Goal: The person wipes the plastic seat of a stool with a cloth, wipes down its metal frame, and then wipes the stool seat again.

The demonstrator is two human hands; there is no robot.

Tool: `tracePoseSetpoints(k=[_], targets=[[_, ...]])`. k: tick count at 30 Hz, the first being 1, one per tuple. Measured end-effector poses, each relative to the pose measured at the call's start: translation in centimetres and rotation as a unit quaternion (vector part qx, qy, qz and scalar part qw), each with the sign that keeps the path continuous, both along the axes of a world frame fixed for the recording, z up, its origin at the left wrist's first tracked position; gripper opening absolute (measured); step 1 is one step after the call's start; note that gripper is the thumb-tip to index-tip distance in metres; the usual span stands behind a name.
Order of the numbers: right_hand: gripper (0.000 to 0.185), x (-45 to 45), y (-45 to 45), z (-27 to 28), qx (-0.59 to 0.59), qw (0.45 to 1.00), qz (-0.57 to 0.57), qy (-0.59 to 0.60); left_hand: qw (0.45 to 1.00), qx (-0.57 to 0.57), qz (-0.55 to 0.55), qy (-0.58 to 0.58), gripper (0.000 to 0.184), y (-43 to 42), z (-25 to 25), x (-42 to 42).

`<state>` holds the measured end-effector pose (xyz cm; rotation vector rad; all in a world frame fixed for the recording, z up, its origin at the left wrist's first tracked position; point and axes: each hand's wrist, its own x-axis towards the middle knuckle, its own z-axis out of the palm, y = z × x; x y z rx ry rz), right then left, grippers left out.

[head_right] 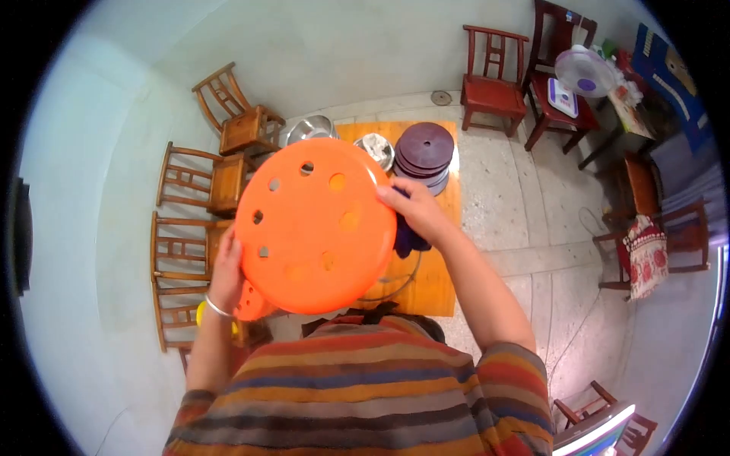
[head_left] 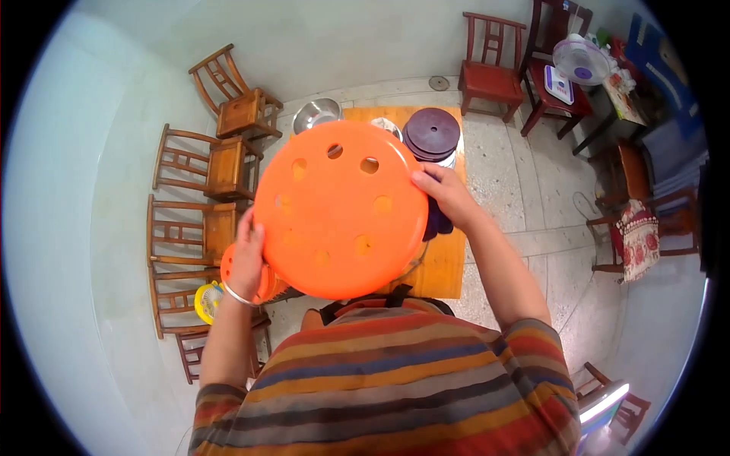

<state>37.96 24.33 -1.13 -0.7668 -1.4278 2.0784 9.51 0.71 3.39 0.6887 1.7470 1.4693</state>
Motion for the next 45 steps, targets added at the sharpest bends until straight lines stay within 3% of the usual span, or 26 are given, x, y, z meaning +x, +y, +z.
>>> tracePoseSetpoints(k=[2, 5, 9, 13, 16, 19, 20, 23, 24, 26, 29, 30, 31, 36, 39, 42, 45], targets=[[0.030, 1.7, -3.2, 1.1, -0.026, 0.998, -0.002, 0.050, 0.999, 0.026, -0.039, 0.000, 0.042, 2.2, 1.1, -2.1], [0.029, 2.6, -8.4, 0.4, -0.018, 0.995, 0.004, 0.095, 0.997, -0.020, -0.013, -0.068, 0.039, 5.9, 1.8, -4.0], [0.032, 3.2, -13.6, -0.9, -0.068, 0.990, -0.011, 0.127, 0.996, -0.044, -0.068, 0.047, 0.036, 8.6, -0.5, -4.6], [0.034, 4.8, -14.2, -1.8, -0.121, 0.988, -0.024, 0.095, 0.991, -0.060, -0.079, 0.090, 0.037, 9.3, -1.6, -3.9], [0.033, 6.4, -13.4, -2.2, -0.168, 0.979, -0.105, 0.039, 0.991, -0.056, -0.082, 0.091, 0.037, 9.6, -2.0, -4.6], [0.032, 8.5, -12.5, 0.7, -0.215, 0.948, -0.173, 0.161, 0.994, -0.059, -0.075, 0.051, 0.038, 9.5, -2.3, -5.0], [0.035, 8.9, -12.6, 2.4, -0.203, 0.935, -0.191, 0.219, 0.995, -0.055, -0.081, 0.026, 0.038, 9.4, -1.9, -4.6], [0.040, 6.4, -13.3, 5.9, 0.037, 0.970, -0.160, 0.181, 0.994, -0.052, -0.097, 0.016, 0.040, 9.6, -2.2, -5.1], [0.046, 5.4, -13.2, 5.3, 0.434, 0.888, -0.144, -0.046, 0.993, -0.053, -0.104, 0.025, 0.040, 9.5, -2.4, -5.5], [0.041, 2.4, -15.8, 3.3, 0.616, 0.765, -0.118, -0.147, 0.986, -0.069, -0.113, 0.098, 0.041, 9.3, -3.1, -6.2], [0.038, 1.1, -15.1, 2.2, 0.577, 0.781, -0.175, -0.160, 0.985, -0.050, -0.127, 0.109, 0.042, 10.0, -3.0, -6.2], [0.030, 0.1, -13.3, 2.9, 0.550, 0.780, -0.252, -0.162, 0.986, -0.046, -0.130, 0.096, 0.042, 9.6, -2.9, -5.9], [0.027, -0.2, -11.4, 3.8, 0.486, 0.807, -0.246, -0.229, 0.986, -0.045, -0.137, 0.084, 0.042, 9.3, -2.8, -5.8], [0.021, -2.1, -5.7, 3.5, 0.424, 0.824, -0.319, -0.199, 0.989, -0.016, -0.143, 0.021, 0.043, 9.5, -2.3, -5.3], [0.024, -0.5, -11.1, 3.0, 0.506, 0.776, -0.297, -0.231, 0.991, -0.007, -0.136, -0.006, 0.043, 9.6, -3.4, -5.8], [0.036, 0.3, -20.3, 2.9, 0.506, 0.796, -0.269, -0.195, 0.990, 0.012, -0.133, -0.041, 0.042, 9.6, -2.7, -4.9], [0.032, -0.2, -20.9, 2.6, 0.508, 0.794, -0.253, -0.220, 0.987, 0.015, -0.144, -0.064, 0.041, 9.4, -2.2, -4.7]])
